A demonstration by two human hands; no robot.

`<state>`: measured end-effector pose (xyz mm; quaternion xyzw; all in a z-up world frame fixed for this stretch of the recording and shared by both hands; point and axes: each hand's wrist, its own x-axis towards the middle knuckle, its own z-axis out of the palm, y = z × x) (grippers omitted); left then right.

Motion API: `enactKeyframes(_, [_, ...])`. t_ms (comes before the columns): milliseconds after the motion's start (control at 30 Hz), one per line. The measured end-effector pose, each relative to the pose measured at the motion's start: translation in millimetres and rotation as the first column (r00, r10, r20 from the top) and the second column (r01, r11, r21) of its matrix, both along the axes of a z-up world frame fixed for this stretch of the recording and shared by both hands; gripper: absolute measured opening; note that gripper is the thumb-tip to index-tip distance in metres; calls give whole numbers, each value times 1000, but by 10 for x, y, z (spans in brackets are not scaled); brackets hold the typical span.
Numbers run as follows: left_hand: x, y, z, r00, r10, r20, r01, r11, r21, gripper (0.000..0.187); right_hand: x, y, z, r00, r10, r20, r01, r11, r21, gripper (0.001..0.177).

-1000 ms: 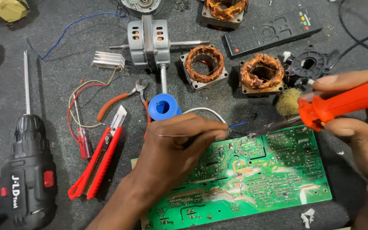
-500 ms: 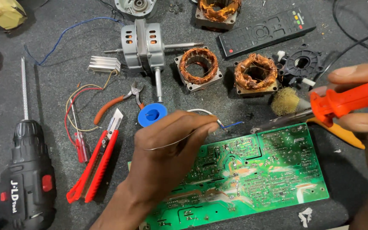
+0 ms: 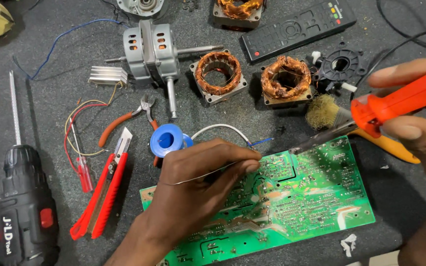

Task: Soldering components on a printed circuit board at a repair station.

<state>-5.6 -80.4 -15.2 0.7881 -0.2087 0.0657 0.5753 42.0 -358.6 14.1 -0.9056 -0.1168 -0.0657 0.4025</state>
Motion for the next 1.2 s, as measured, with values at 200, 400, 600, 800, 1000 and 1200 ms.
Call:
enactKeyframes(200, [-10, -26, -41, 1000, -18, -17, 19, 999, 39, 11, 27, -131, -27, 985, 151, -85, -144, 986, 86, 63])
enactKeyframes(400, [-6, -64, 28, 993, -116, -26, 118, 992, 50, 10, 74, -226, -13, 971, 221, -87, -215, 974, 71, 67])
enactKeyframes(600, [-9, -75, 9, 994, -104, -30, 106, 992, 71, 10, -7, -79, 109, 976, 195, -96, -195, 981, 12, 58])
enactKeyframes(800, [-10, -98, 6, 990, -136, -44, 138, 989, 59, 10, 50, -178, 2, 956, 278, -95, -267, 957, 109, 68])
enactKeyframes(1000, [-23, -129, -33, 993, -108, -37, 111, 991, 74, 12, -30, -90, 119, 973, 213, -86, -212, 977, 23, 61])
enactKeyframes(1200, [-18, -149, -49, 995, -83, -50, 87, 992, 96, 12, 23, -77, 149, 969, 214, -125, -222, 974, -45, 58])
